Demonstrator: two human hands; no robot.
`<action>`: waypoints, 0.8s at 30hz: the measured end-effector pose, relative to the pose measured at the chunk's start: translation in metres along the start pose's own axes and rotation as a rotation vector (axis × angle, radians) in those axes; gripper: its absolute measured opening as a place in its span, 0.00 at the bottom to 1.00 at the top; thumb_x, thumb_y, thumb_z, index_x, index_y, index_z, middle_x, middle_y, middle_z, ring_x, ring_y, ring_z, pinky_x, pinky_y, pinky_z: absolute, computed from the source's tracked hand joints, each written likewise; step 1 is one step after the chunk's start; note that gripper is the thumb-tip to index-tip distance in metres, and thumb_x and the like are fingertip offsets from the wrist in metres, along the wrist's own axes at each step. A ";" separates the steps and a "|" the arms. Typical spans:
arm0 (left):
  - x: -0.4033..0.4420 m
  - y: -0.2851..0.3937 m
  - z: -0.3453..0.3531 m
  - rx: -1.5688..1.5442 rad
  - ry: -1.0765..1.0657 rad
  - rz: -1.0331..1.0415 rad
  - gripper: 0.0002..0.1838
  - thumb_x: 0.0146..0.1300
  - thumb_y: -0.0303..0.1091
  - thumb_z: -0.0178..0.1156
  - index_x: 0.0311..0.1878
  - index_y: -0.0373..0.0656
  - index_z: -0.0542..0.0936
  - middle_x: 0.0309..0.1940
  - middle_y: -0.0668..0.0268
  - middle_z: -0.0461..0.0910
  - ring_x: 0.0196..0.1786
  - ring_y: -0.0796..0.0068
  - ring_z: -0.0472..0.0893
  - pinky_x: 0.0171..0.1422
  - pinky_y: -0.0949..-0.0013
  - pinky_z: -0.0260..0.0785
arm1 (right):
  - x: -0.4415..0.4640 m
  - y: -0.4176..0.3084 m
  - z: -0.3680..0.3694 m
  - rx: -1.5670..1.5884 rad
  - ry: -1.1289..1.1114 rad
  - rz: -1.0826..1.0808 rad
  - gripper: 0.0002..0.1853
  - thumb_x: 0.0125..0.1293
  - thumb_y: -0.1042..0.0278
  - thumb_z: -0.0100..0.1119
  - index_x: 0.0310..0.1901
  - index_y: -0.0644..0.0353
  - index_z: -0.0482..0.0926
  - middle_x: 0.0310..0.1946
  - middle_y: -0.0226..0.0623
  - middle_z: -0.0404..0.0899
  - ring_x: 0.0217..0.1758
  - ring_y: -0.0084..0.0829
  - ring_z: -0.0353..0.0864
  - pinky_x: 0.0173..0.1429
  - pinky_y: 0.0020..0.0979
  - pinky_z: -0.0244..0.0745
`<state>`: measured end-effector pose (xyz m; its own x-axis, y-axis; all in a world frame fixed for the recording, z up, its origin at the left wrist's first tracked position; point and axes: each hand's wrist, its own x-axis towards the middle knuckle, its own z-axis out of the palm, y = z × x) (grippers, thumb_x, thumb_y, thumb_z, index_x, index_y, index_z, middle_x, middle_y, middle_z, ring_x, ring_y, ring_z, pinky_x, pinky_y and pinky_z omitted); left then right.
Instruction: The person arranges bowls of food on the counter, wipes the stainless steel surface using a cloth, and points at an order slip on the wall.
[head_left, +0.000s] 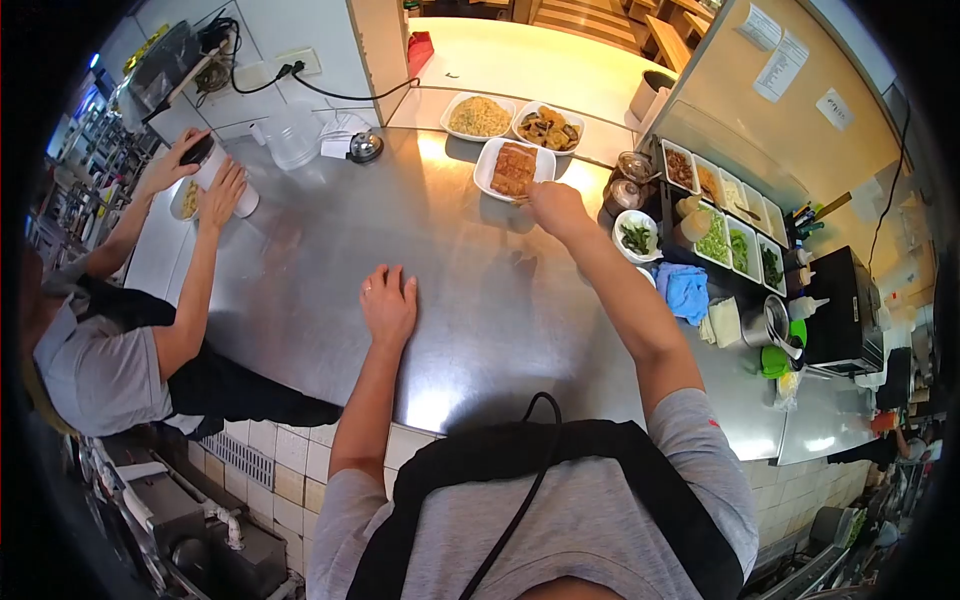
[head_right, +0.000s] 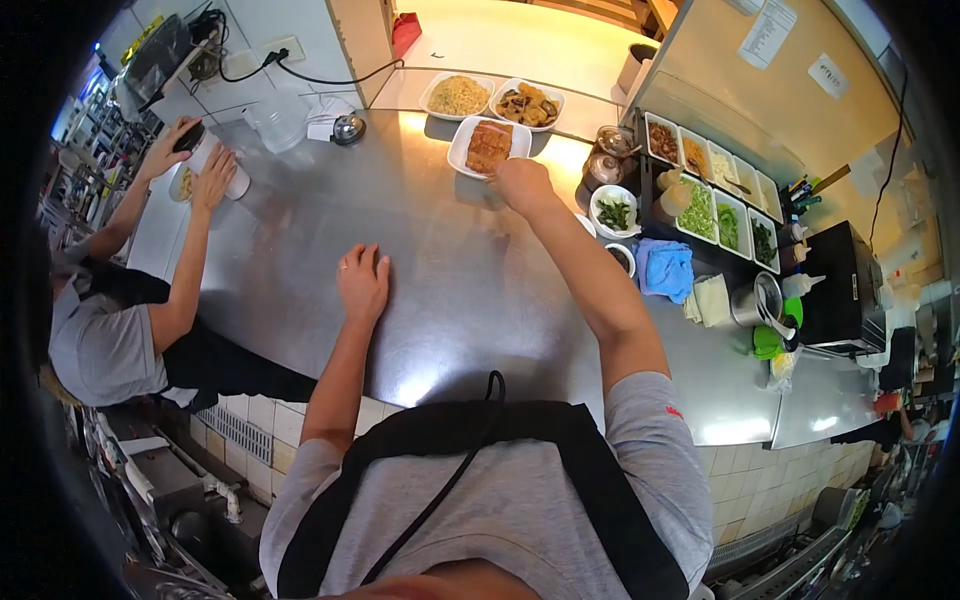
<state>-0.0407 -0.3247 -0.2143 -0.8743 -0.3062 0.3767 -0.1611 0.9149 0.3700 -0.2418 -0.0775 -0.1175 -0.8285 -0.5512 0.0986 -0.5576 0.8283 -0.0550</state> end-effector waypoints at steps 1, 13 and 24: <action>0.010 -0.001 0.002 -0.065 -0.020 -0.028 0.17 0.65 0.42 0.52 0.49 0.40 0.78 0.51 0.52 0.75 0.54 0.50 0.72 0.55 0.49 0.64 | 0.000 0.002 -0.011 0.112 0.006 0.056 0.10 0.59 0.66 0.52 0.36 0.61 0.80 0.33 0.48 0.82 0.38 0.45 0.83 0.42 0.41 0.78; 0.225 0.079 0.128 -0.244 -0.219 0.067 0.14 0.61 0.38 0.53 0.40 0.40 0.82 0.36 0.50 0.81 0.43 0.50 0.79 0.50 0.55 0.71 | 0.066 0.089 0.077 0.540 -0.066 0.473 0.20 0.64 0.54 0.46 0.40 0.65 0.80 0.39 0.53 0.81 0.44 0.49 0.80 0.51 0.43 0.74; 0.238 0.092 0.137 -0.104 -0.145 0.009 0.18 0.64 0.43 0.53 0.30 0.38 0.83 0.30 0.52 0.82 0.37 0.52 0.81 0.44 0.55 0.73 | 0.070 0.090 0.091 0.376 0.153 0.410 0.23 0.69 0.54 0.40 0.32 0.64 0.80 0.33 0.54 0.81 0.38 0.53 0.80 0.48 0.47 0.74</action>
<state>-0.3260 -0.2776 -0.2070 -0.9337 -0.2496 0.2566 -0.1108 0.8832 0.4558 -0.3549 -0.0506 -0.2058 -0.9796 -0.1486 0.1356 -0.1954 0.8632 -0.4655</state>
